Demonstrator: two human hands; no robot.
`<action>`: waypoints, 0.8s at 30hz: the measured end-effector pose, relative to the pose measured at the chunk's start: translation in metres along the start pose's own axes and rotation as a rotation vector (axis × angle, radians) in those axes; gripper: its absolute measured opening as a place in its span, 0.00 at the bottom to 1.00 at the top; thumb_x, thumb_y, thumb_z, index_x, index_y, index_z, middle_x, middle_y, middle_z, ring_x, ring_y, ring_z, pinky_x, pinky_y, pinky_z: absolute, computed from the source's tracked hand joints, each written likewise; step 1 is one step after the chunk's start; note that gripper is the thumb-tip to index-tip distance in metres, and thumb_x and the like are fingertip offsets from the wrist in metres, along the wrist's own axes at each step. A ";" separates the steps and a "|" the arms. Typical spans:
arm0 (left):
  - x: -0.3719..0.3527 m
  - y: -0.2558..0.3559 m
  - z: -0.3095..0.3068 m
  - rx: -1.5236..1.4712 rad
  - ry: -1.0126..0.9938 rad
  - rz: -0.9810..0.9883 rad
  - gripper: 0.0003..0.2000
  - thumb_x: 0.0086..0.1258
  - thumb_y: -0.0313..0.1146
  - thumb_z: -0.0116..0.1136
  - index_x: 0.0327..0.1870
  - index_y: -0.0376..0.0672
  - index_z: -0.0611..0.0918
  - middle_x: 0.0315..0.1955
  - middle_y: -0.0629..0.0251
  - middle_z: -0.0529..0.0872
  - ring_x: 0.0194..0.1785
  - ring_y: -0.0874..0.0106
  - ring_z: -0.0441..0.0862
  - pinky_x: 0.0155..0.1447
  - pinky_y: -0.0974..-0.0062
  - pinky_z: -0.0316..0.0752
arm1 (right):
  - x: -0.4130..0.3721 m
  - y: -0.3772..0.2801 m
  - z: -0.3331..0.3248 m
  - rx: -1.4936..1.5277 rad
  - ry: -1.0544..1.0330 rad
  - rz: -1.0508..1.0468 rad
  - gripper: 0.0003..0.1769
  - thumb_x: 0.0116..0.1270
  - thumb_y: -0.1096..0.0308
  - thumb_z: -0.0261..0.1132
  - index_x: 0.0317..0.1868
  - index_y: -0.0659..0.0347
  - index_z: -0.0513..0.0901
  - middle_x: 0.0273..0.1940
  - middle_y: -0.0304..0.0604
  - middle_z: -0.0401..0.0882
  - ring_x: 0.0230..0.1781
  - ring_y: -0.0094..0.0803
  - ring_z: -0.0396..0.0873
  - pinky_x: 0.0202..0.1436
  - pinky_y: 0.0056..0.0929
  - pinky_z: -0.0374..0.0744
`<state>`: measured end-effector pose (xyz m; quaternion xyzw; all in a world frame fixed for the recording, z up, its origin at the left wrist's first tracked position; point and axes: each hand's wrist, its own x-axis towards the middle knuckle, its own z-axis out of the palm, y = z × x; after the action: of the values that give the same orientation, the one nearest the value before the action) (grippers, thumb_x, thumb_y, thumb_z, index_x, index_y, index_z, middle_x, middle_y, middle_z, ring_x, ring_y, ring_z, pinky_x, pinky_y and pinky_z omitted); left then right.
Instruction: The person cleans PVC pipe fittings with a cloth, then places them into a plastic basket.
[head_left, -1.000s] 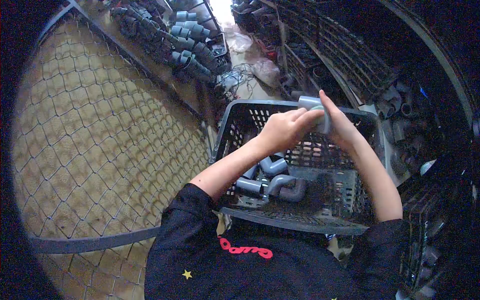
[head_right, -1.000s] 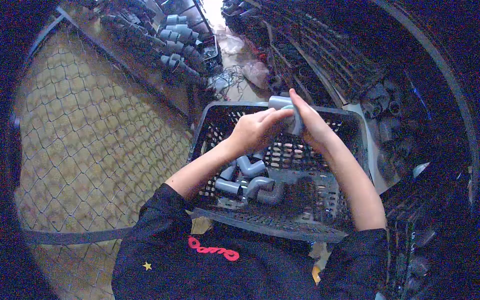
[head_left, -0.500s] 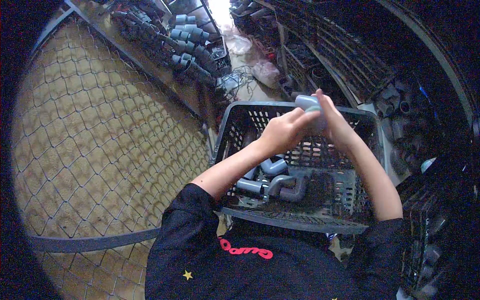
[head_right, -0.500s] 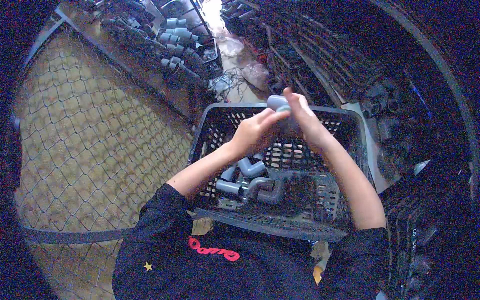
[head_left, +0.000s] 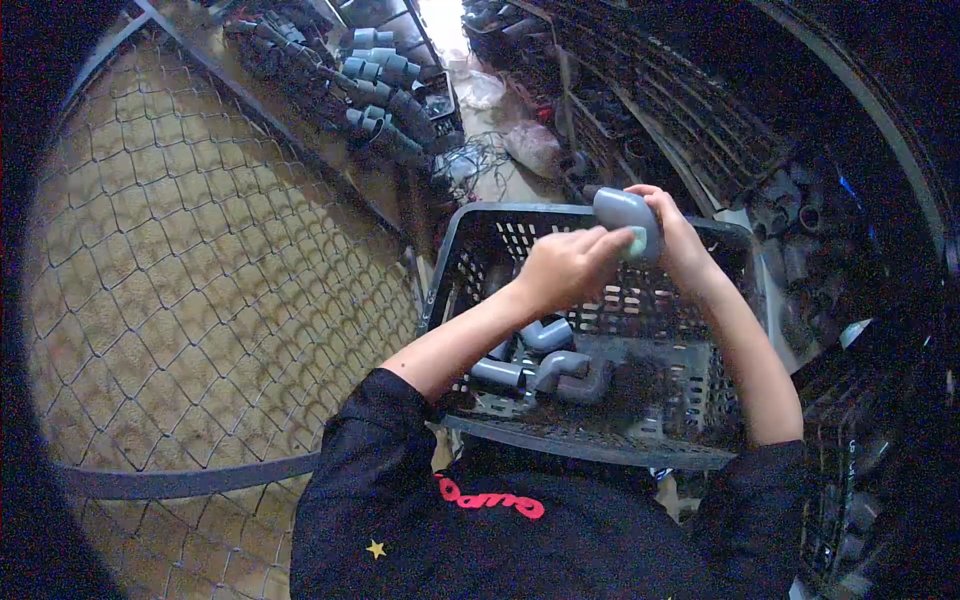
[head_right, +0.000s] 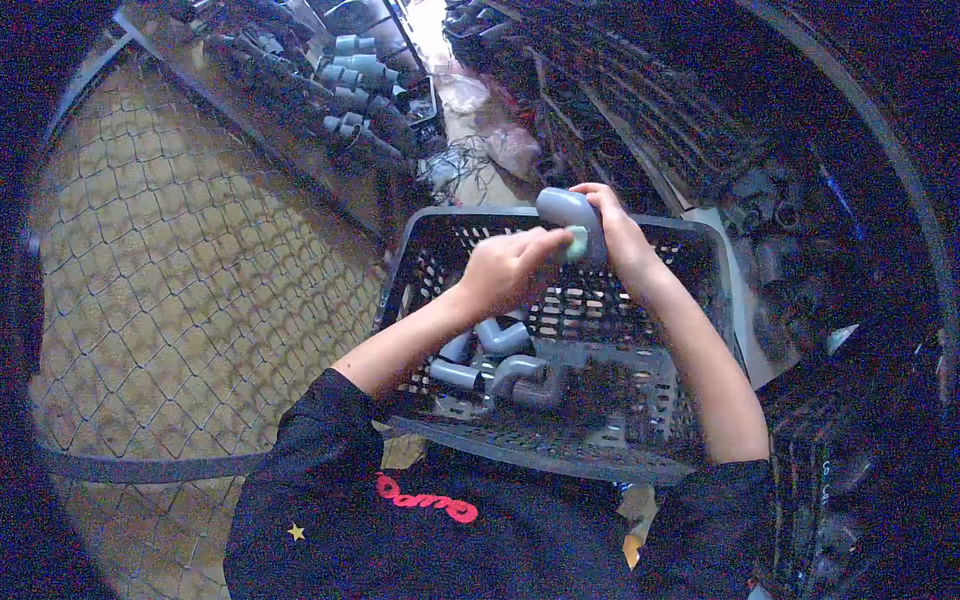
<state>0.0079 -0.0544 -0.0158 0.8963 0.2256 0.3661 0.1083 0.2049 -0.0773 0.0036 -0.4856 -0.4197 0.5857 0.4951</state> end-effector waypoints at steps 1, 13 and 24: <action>0.001 -0.003 0.000 0.023 0.060 -0.038 0.18 0.69 0.35 0.59 0.59 0.49 0.73 0.31 0.53 0.86 0.29 0.50 0.84 0.30 0.54 0.78 | 0.001 0.001 -0.002 0.022 -0.009 -0.020 0.22 0.77 0.51 0.44 0.61 0.53 0.70 0.51 0.41 0.75 0.49 0.28 0.75 0.52 0.29 0.76; 0.011 0.003 -0.013 0.088 0.170 -0.417 0.20 0.73 0.35 0.55 0.65 0.52 0.69 0.37 0.47 0.86 0.33 0.48 0.85 0.32 0.52 0.78 | -0.013 -0.011 0.010 -0.250 0.054 -0.185 0.30 0.75 0.48 0.48 0.66 0.62 0.62 0.51 0.46 0.71 0.46 0.29 0.73 0.53 0.28 0.73; -0.001 0.001 -0.002 -0.072 0.056 -0.128 0.22 0.71 0.27 0.52 0.67 0.47 0.68 0.50 0.48 0.84 0.46 0.47 0.84 0.44 0.55 0.81 | -0.012 -0.011 0.016 -0.154 -0.027 -0.184 0.33 0.77 0.44 0.53 0.63 0.68 0.72 0.55 0.43 0.76 0.57 0.24 0.72 0.64 0.24 0.67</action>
<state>0.0068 -0.0559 -0.0146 0.8650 0.2720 0.3911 0.1575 0.1913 -0.0875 0.0191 -0.4736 -0.5130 0.5103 0.5021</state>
